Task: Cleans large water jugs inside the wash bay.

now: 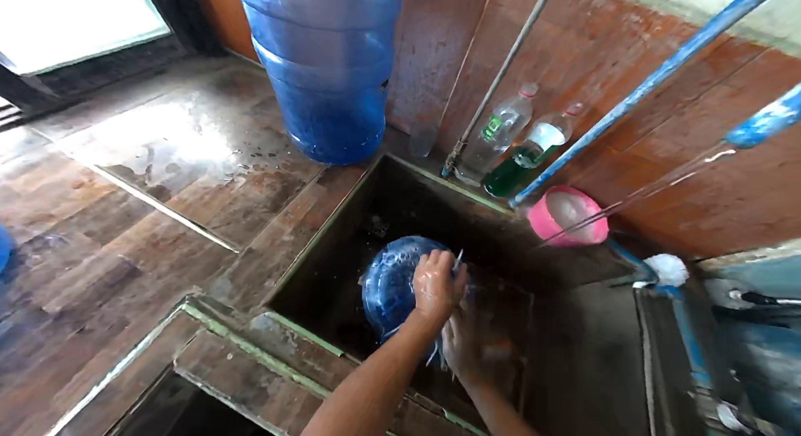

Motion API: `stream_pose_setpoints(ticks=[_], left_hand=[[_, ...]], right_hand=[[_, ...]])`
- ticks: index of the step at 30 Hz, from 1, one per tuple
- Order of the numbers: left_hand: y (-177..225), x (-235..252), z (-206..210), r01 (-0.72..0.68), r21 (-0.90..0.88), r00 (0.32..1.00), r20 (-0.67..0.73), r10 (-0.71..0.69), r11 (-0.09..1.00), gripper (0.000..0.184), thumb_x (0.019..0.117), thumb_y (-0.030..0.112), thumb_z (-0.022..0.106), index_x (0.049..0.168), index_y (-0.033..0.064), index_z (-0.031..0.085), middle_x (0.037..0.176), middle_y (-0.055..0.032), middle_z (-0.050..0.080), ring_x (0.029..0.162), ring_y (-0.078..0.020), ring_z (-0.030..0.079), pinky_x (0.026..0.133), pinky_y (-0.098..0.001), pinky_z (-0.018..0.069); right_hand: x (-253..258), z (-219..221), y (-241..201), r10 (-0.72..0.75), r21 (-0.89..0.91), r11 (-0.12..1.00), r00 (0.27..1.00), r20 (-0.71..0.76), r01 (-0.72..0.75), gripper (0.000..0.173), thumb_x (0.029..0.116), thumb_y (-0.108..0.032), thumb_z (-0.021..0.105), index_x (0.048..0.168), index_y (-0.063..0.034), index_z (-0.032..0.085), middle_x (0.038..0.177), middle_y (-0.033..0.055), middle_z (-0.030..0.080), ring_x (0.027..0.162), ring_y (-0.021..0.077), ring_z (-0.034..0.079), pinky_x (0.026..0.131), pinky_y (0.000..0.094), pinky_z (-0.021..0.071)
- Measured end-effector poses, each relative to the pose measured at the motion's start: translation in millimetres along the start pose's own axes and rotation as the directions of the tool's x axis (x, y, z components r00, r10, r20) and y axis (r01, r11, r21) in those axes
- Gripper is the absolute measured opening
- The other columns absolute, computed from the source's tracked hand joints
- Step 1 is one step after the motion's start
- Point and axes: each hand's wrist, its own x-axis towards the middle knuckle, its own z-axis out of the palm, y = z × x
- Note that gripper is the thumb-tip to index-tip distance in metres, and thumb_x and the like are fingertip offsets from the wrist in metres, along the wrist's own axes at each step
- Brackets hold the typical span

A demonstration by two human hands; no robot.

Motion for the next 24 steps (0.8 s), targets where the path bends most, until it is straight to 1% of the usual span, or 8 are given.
stream_pose_setpoints(ticks=[6, 10, 13, 15, 18, 20, 22, 24], left_hand=[[-11, 22, 14, -0.266, 0.036, 0.963, 0.067, 0.263, 0.963, 0.017, 0.0924, 0.013, 0.065, 0.089, -0.0008, 0.074, 0.090, -0.0168, 0.072, 0.090, -0.0368, 0.070, 0.076, -0.0509, 0.0570], [-39, 39, -24, -0.396, 0.011, 0.875, 0.309, 0.373, 0.918, 0.023, 0.0938, 0.019, 0.066, 0.096, -0.0032, 0.072, 0.098, -0.0204, 0.071, 0.096, -0.0364, 0.070, 0.083, -0.0519, 0.0561], [-7, 33, -43, -0.119, 0.299, 0.892, 0.452, -0.030, 0.947, 0.037, 0.0969, 0.023, 0.061, 0.123, -0.0021, 0.066, 0.130, -0.0268, 0.060, 0.121, -0.0428, 0.059, 0.099, -0.0543, 0.0492], [7, 21, -32, -0.023, 0.368, 0.902, 0.409, -0.140, 0.930, 0.033, 0.0976, 0.021, 0.059, 0.122, -0.0004, 0.068, 0.127, -0.0245, 0.064, 0.121, -0.0436, 0.059, 0.096, -0.0556, 0.0492], [8, 3, -10, -0.239, 0.248, 0.915, 0.382, 0.132, 0.939, 0.023, 0.0938, 0.013, 0.061, 0.109, -0.0002, 0.074, 0.109, -0.0214, 0.072, 0.106, -0.0431, 0.067, 0.085, -0.0551, 0.0550], [3, -11, -5, -0.457, 0.094, 0.812, 0.450, 0.372, 0.884, 0.021, 0.0886, 0.007, 0.063, 0.104, 0.0005, 0.076, 0.100, -0.0185, 0.073, 0.097, -0.0397, 0.070, 0.079, -0.0527, 0.0572], [-9, -8, -22, -0.570, -0.053, 0.684, 0.522, 0.510, 0.820, 0.018, 0.0881, 0.007, 0.064, 0.101, 0.0010, 0.075, 0.100, -0.0168, 0.074, 0.098, -0.0373, 0.070, 0.082, -0.0520, 0.0567], [-26, 2, -49, -0.544, 0.025, 0.753, 0.455, 0.475, 0.838, 0.016, 0.0880, 0.013, 0.068, 0.097, 0.0012, 0.074, 0.100, -0.0193, 0.073, 0.099, -0.0379, 0.070, 0.089, -0.0541, 0.0545]], right_hand=[[138, 28, 55, 0.069, 0.037, 0.996, 0.942, 0.328, -0.086, 0.038, 0.0992, -0.007, 0.055, 0.132, 0.0096, 0.062, 0.143, 0.0262, 0.058, 0.143, 0.0420, 0.045, 0.121, 0.0532, 0.0299], [97, 10, 28, 0.049, 0.085, 0.994, 0.976, 0.214, -0.068, 0.035, 0.0971, 0.000, 0.055, 0.128, 0.0121, 0.064, 0.141, 0.0306, 0.057, 0.137, 0.0445, 0.052, 0.116, 0.0528, 0.0415], [19, 3, 10, -0.079, 0.035, 0.996, 0.997, -0.003, 0.079, 0.026, 0.0870, 0.004, 0.055, 0.105, 0.0091, 0.073, 0.122, 0.0253, 0.070, 0.122, 0.0412, 0.065, 0.105, 0.0489, 0.0528], [19, 7, 3, 0.004, 0.048, 0.999, 1.000, -0.021, -0.003, 0.026, 0.0860, 0.005, 0.055, 0.104, 0.0106, 0.073, 0.119, 0.0267, 0.071, 0.119, 0.0405, 0.066, 0.103, 0.0487, 0.0535], [101, 7, 17, 0.238, 0.067, 0.964, 0.949, 0.207, -0.257, 0.032, 0.0984, -0.001, 0.054, 0.126, 0.0100, 0.065, 0.136, 0.0282, 0.061, 0.127, 0.0352, 0.060, 0.110, 0.0459, 0.0479], [138, 10, 36, 0.324, 0.074, 0.928, 0.887, 0.329, -0.366, 0.037, 0.1015, 0.001, 0.047, 0.136, 0.0039, 0.062, 0.151, 0.0258, 0.050, 0.142, 0.0335, 0.047, 0.119, 0.0447, 0.0377], [117, 3, 43, 0.255, 0.041, 0.962, 0.942, 0.220, -0.270, 0.042, 0.0978, 0.004, 0.044, 0.134, 0.0028, 0.065, 0.153, 0.0249, 0.048, 0.144, 0.0362, 0.047, 0.118, 0.0469, 0.0394], [58, -19, 28, 0.089, 0.004, 0.996, 0.993, 0.079, -0.090, 0.040, 0.0943, 0.003, 0.048, 0.130, 0.0102, 0.064, 0.148, 0.0307, 0.052, 0.137, 0.0407, 0.055, 0.112, 0.0475, 0.0476]])
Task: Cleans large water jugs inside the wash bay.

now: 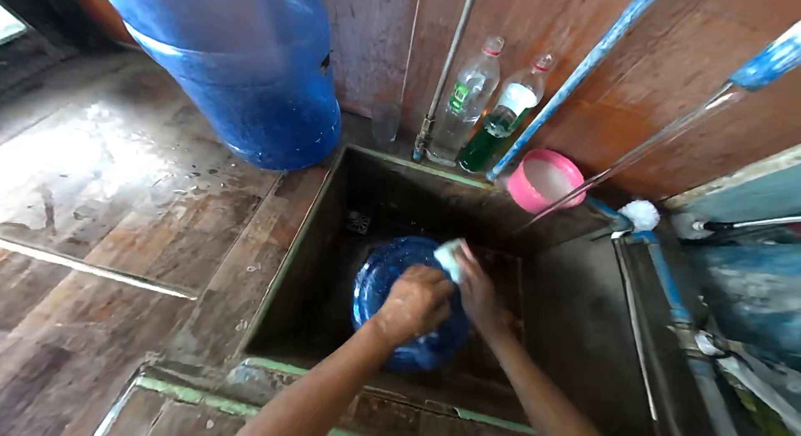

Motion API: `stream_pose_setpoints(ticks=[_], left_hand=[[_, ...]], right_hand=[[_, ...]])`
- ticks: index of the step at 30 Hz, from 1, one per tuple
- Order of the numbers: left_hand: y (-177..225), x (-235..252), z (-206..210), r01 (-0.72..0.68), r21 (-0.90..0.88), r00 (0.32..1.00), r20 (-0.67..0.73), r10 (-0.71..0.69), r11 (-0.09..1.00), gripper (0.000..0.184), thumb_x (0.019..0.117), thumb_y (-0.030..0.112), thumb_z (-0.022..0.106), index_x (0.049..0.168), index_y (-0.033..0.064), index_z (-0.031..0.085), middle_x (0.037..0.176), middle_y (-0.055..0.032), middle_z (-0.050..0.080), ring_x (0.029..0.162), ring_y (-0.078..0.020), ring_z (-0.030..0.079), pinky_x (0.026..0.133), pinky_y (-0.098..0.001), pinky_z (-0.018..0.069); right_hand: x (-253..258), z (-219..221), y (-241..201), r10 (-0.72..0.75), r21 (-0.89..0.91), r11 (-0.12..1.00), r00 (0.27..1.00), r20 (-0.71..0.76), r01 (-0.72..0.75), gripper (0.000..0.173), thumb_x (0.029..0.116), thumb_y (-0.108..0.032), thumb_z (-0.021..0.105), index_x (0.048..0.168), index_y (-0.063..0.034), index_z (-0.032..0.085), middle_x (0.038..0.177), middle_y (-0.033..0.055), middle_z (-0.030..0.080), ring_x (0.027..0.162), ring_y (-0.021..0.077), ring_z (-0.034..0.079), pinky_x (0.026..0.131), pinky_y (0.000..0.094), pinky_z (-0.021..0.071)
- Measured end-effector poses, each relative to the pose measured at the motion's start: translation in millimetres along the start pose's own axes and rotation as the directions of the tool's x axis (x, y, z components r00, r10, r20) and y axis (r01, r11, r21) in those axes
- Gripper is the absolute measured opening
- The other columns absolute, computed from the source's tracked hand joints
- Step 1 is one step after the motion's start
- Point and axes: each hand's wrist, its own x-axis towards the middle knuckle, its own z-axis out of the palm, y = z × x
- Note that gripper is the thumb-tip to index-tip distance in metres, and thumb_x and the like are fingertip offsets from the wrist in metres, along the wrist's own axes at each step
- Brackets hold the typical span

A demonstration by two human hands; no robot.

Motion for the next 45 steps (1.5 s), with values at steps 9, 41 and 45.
stream_pose_setpoints(ticks=[9, 41, 45], left_hand=[[25, -2, 42, -0.016, 0.023, 0.995, -0.098, 0.019, 1.000, 0.012, 0.0810, 0.006, 0.072, 0.092, 0.0045, 0.076, 0.096, -0.0183, 0.072, 0.091, -0.0409, 0.069, 0.070, -0.0516, 0.0586], [-18, -24, 7, 0.373, -0.522, 0.909, 0.369, -0.191, 0.767, 0.073, 0.0755, 0.017, 0.088, 0.137, -0.0024, 0.055, 0.137, -0.0203, 0.060, 0.130, -0.0265, 0.056, 0.112, -0.0429, 0.0444], [-17, -42, 50, 0.363, -0.584, 0.800, -0.204, -0.564, 0.726, 0.073, 0.0720, 0.025, 0.087, 0.128, -0.0108, 0.056, 0.126, -0.0240, 0.063, 0.120, -0.0255, 0.061, 0.104, -0.0382, 0.0491]], right_hand=[[37, 6, -5, 0.253, 0.096, 0.958, 0.955, 0.157, -0.270, 0.037, 0.0988, 0.005, 0.044, 0.128, 0.0095, 0.066, 0.145, 0.0261, 0.056, 0.139, 0.0354, 0.053, 0.119, 0.0444, 0.0388], [-8, 1, -11, 0.110, 0.062, 0.992, 0.994, 0.029, -0.111, 0.027, 0.0899, 0.004, 0.056, 0.110, 0.0066, 0.074, 0.130, 0.0304, 0.063, 0.125, 0.0444, 0.059, 0.108, 0.0538, 0.0473], [-50, 0, -41, 0.082, 0.068, 0.994, 0.996, 0.019, -0.083, 0.020, 0.0768, 0.012, 0.062, 0.092, 0.0067, 0.075, 0.112, 0.0293, 0.067, 0.109, 0.0450, 0.065, 0.094, 0.0542, 0.0542]])
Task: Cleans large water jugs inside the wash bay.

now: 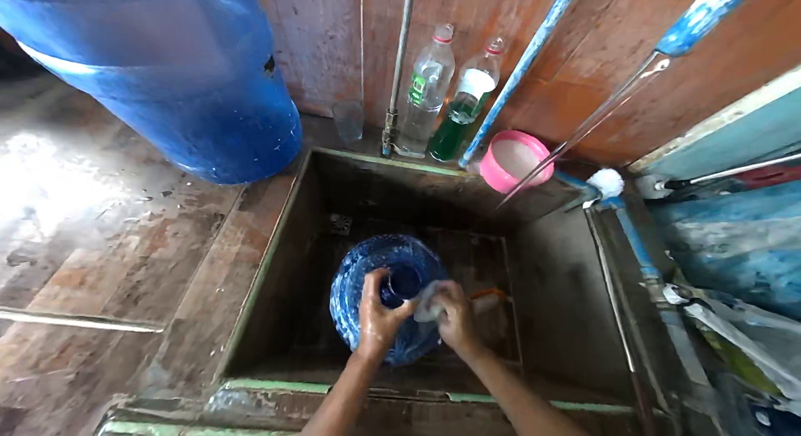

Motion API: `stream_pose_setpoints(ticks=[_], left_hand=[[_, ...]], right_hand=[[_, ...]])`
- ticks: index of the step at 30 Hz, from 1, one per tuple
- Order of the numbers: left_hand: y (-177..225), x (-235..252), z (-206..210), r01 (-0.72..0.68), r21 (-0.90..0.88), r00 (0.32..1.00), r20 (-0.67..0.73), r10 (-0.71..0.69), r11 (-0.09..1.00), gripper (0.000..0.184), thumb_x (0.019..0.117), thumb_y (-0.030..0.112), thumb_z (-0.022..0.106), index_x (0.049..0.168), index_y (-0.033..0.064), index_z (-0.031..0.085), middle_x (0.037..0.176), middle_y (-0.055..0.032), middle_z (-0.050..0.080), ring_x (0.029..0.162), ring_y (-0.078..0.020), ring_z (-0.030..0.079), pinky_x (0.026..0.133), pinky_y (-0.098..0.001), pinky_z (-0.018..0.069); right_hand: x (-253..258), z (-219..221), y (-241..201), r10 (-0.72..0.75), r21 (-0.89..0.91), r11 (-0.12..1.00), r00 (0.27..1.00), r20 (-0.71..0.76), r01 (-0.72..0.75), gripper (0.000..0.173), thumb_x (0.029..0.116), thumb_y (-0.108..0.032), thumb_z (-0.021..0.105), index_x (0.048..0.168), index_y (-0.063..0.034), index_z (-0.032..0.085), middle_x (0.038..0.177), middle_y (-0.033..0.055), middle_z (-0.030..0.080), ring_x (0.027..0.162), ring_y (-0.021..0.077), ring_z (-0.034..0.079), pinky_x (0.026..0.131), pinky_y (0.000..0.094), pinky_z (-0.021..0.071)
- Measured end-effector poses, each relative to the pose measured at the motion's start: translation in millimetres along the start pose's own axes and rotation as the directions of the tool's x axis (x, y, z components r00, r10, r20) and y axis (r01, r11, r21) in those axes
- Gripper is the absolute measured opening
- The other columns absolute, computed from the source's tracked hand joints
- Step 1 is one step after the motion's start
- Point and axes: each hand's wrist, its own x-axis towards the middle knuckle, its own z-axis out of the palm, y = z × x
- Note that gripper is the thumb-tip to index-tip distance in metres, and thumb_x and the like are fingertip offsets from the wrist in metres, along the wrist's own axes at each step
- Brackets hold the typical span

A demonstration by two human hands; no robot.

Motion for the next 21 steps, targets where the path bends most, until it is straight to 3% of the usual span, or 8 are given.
stream_pose_setpoints(ticks=[2, 5, 8, 10, 13, 16, 19, 21], left_hand=[[-2, 4, 20, -0.059, 0.055, 0.996, -0.058, 0.063, 0.997, 0.074, 0.0714, 0.027, 0.086, 0.127, -0.0131, 0.058, 0.124, -0.0279, 0.063, 0.119, -0.0330, 0.061, 0.105, -0.0447, 0.0475], [6, 29, -3, -0.058, 0.095, 0.970, 0.241, 0.034, 0.994, 0.071, 0.0724, 0.023, 0.087, 0.130, -0.0091, 0.058, 0.127, -0.0227, 0.065, 0.121, -0.0256, 0.062, 0.106, -0.0405, 0.0479], [9, 37, -41, -0.021, 0.158, 0.896, 0.441, -0.051, 0.987, 0.080, 0.0717, 0.022, 0.090, 0.138, -0.0040, 0.054, 0.135, -0.0194, 0.061, 0.127, -0.0233, 0.059, 0.110, -0.0395, 0.0461], [4, 14, -33, -0.003, 0.100, 0.952, 0.305, -0.028, 0.995, 0.088, 0.0709, 0.027, 0.090, 0.142, -0.0049, 0.050, 0.138, -0.0213, 0.059, 0.130, -0.0253, 0.056, 0.111, -0.0406, 0.0447], [9, -8, 18, 0.023, -0.007, 0.999, -0.027, -0.023, 1.000, 0.079, 0.0697, 0.028, 0.089, 0.130, -0.0089, 0.055, 0.124, -0.0216, 0.065, 0.117, -0.0209, 0.063, 0.103, -0.0367, 0.0503], [41, 19, 47, -0.017, -0.022, 0.999, 0.051, 0.018, 1.000, 0.069, 0.0733, 0.022, 0.089, 0.127, -0.0083, 0.059, 0.120, -0.0220, 0.068, 0.114, -0.0245, 0.066, 0.101, -0.0417, 0.0517], [78, 38, 41, -0.018, -0.201, 0.987, 0.152, 0.050, 0.979, 0.068, 0.0720, 0.019, 0.086, 0.128, -0.0067, 0.058, 0.116, -0.0143, 0.069, 0.109, -0.0125, 0.066, 0.098, -0.0307, 0.0527], [76, 47, 26, 0.034, -0.385, 0.987, 0.159, 0.030, 0.922, 0.066, 0.0710, 0.017, 0.083, 0.126, -0.0065, 0.055, 0.110, -0.0081, 0.070, 0.104, -0.0082, 0.067, 0.095, -0.0269, 0.0552]], right_hand=[[51, -1, -4, 0.086, -0.011, 0.996, 0.989, 0.119, -0.086, 0.021, 0.0886, 0.008, 0.059, 0.104, 0.0103, 0.073, 0.118, 0.0286, 0.067, 0.118, 0.0426, 0.062, 0.104, 0.0519, 0.0485], [117, 14, 17, 0.142, -0.015, 0.990, 0.978, 0.151, -0.141, 0.029, 0.0962, 0.004, 0.049, 0.113, 0.0095, 0.072, 0.129, 0.0267, 0.065, 0.126, 0.0398, 0.059, 0.111, 0.0504, 0.0431], [69, 30, 19, -0.003, -0.004, 1.000, 0.997, 0.077, 0.003, 0.027, 0.0938, 0.001, 0.056, 0.114, 0.0061, 0.074, 0.132, 0.0258, 0.065, 0.129, 0.0428, 0.058, 0.111, 0.0559, 0.0445], [14, 24, 14, -0.078, 0.019, 0.997, 0.997, 0.016, 0.078, 0.026, 0.0856, 0.004, 0.061, 0.107, 0.0067, 0.074, 0.130, 0.0271, 0.065, 0.126, 0.0478, 0.058, 0.108, 0.0602, 0.0456], [-8, 7, 12, -0.014, 0.050, 0.999, 0.999, -0.044, 0.016, 0.025, 0.0817, 0.008, 0.060, 0.103, 0.0100, 0.073, 0.123, 0.0293, 0.066, 0.118, 0.0482, 0.061, 0.101, 0.0591, 0.0496], [45, -30, 23, 0.086, 0.060, 0.994, 0.996, 0.021, -0.087, 0.028, 0.0928, 0.005, 0.057, 0.117, 0.0123, 0.068, 0.132, 0.0316, 0.060, 0.127, 0.0424, 0.057, 0.111, 0.0507, 0.0450], [112, -75, 27, 0.046, 0.072, 0.996, 0.986, 0.160, -0.058, 0.035, 0.1000, -0.009, 0.056, 0.129, 0.0083, 0.064, 0.138, 0.0267, 0.060, 0.131, 0.0340, 0.057, 0.114, 0.0456, 0.0440], [141, -93, 34, 0.116, 0.144, 0.976, 0.946, 0.302, -0.165, 0.041, 0.1040, -0.014, 0.053, 0.142, 0.0001, 0.058, 0.142, 0.0187, 0.060, 0.131, 0.0254, 0.058, 0.112, 0.0429, 0.0453]])
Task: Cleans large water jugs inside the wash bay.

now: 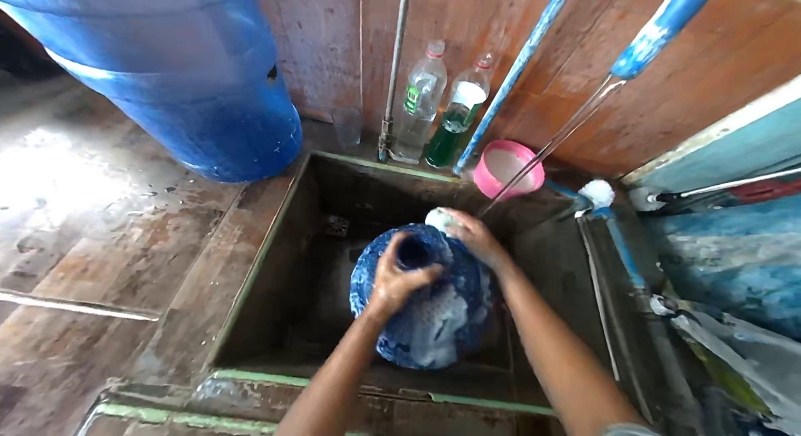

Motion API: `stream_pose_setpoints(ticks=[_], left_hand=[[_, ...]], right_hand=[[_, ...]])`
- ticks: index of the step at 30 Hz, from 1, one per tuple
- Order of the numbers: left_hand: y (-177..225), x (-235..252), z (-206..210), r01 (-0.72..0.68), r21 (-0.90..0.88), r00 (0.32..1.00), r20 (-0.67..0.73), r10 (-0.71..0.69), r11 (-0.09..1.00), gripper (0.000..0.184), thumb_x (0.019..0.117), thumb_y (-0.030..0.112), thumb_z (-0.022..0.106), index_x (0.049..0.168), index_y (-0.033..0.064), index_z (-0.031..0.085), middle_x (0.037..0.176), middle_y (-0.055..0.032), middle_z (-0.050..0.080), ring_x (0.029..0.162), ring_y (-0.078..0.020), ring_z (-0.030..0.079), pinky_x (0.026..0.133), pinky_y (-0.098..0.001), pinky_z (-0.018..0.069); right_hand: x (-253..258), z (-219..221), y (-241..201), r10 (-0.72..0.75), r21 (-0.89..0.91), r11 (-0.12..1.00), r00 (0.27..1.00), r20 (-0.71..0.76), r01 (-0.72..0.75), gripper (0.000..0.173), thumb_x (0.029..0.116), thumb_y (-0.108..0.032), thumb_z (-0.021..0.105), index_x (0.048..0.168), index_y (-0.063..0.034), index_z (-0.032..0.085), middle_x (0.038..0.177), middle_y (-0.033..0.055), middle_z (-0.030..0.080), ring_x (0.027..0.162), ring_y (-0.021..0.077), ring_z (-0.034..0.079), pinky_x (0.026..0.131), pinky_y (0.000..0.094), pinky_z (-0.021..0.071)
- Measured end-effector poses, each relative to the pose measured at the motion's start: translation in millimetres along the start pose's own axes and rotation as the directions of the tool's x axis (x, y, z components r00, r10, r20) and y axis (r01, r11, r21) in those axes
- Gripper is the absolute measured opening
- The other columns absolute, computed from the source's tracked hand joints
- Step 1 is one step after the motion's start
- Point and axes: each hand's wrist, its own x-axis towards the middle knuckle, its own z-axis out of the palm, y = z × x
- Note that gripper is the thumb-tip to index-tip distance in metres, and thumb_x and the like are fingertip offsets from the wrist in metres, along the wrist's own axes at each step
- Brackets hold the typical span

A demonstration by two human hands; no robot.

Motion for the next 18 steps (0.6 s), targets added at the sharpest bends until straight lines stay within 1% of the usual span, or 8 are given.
stream_pose_setpoints(ticks=[2, 4, 7, 9, 10, 14, 16, 18], left_hand=[[-30, 9, -28, 0.081, -0.125, 0.993, -0.075, -0.090, 0.989, 0.063, 0.0739, 0.021, 0.079, 0.126, -0.0029, 0.052, 0.107, -0.0068, 0.072, 0.101, -0.0117, 0.069, 0.092, -0.0310, 0.0579], [-68, 15, -53, 0.203, -0.154, 0.934, -0.265, -0.238, 0.967, 0.061, 0.0824, 0.019, 0.072, 0.134, -0.0045, 0.048, 0.113, -0.0129, 0.067, 0.102, -0.0164, 0.067, 0.090, -0.0346, 0.0578], [-102, 31, -90, 0.357, -0.174, 0.640, -0.670, -0.376, 0.918, 0.068, 0.0971, 0.023, 0.068, 0.149, -0.0067, 0.035, 0.131, -0.0270, 0.058, 0.115, -0.0291, 0.062, 0.098, -0.0441, 0.0528], [-120, 50, -119, 0.458, -0.231, 0.430, -0.788, -0.442, 0.858, 0.078, 0.0982, 0.030, 0.069, 0.155, -0.0047, 0.028, 0.145, -0.0286, 0.049, 0.129, -0.0340, 0.054, 0.107, -0.0477, 0.0463], [-129, 60, -131, 0.496, -0.247, 0.396, -0.789, -0.470, 0.833, 0.076, 0.0986, 0.034, 0.068, 0.153, -0.0041, 0.032, 0.145, -0.0280, 0.050, 0.130, -0.0352, 0.053, 0.107, -0.0498, 0.0462], [-137, 89, -121, 0.489, -0.247, 0.609, -0.590, -0.530, 0.836, 0.061, 0.0978, 0.036, 0.065, 0.146, 0.0028, 0.046, 0.129, -0.0199, 0.062, 0.113, -0.0284, 0.062, 0.094, -0.0487, 0.0536], [-140, 92, -118, 0.454, -0.243, 0.761, -0.395, -0.515, 0.857, 0.035, 0.1012, 0.032, 0.055, 0.128, 0.0091, 0.057, 0.104, -0.0066, 0.067, 0.088, -0.0149, 0.065, 0.076, -0.0366, 0.0567], [-147, 86, -135, 0.461, -0.235, 0.834, -0.215, -0.508, 0.856, 0.028, 0.1074, 0.027, 0.041, 0.122, 0.0102, 0.058, 0.099, -0.0007, 0.065, 0.085, -0.0092, 0.062, 0.076, -0.0302, 0.0548]], right_hand=[[9, 7, 21, 0.137, 0.116, 0.984, 0.990, -0.023, -0.134, 0.041, 0.1048, -0.013, 0.050, 0.143, 0.0014, 0.055, 0.139, 0.0192, 0.061, 0.127, 0.0229, 0.060, 0.110, 0.0401, 0.0464], [0, 40, 64, 0.349, 0.092, 0.936, 0.929, -0.125, -0.340, 0.045, 0.1080, -0.012, 0.046, 0.147, 0.0095, 0.045, 0.145, 0.0299, 0.053, 0.136, 0.0340, 0.052, 0.117, 0.0448, 0.0385], [-61, 86, 123, 0.517, -0.174, 0.812, 0.824, -0.231, -0.558, 0.049, 0.1061, -0.022, 0.051, 0.143, 0.0096, 0.049, 0.142, 0.0328, 0.054, 0.134, 0.0445, 0.052, 0.115, 0.0567, 0.0400], [-100, 101, 117, 0.460, -0.282, 0.812, 0.858, -0.230, -0.511, 0.044, 0.1033, -0.018, 0.058, 0.136, 0.0112, 0.056, 0.128, 0.0325, 0.064, 0.120, 0.0458, 0.063, 0.105, 0.0599, 0.0474], [-103, 110, 105, 0.349, -0.311, 0.859, 0.910, -0.224, -0.406, 0.042, 0.0997, -0.014, 0.062, 0.131, 0.0126, 0.059, 0.120, 0.0312, 0.067, 0.111, 0.0444, 0.068, 0.099, 0.0589, 0.0521], [-20, 140, 39, -0.182, -0.340, 0.937, 0.944, -0.275, 0.082, 0.037, 0.0856, -0.014, 0.069, 0.109, 0.0142, 0.070, 0.093, 0.0231, 0.075, 0.081, 0.0342, 0.076, 0.073, 0.0490, 0.0619], [29, 120, 41, 0.038, -0.272, 0.957, 0.972, -0.233, -0.103, 0.034, 0.0952, -0.012, 0.063, 0.119, 0.0128, 0.066, 0.099, 0.0274, 0.073, 0.092, 0.0392, 0.073, 0.085, 0.0542, 0.0581], [43, 92, 96, 0.479, -0.326, 0.816, 0.874, -0.078, -0.476, 0.043, 0.1072, -0.021, 0.050, 0.141, 0.0047, 0.055, 0.127, 0.0311, 0.065, 0.122, 0.0448, 0.062, 0.107, 0.0599, 0.0450]])
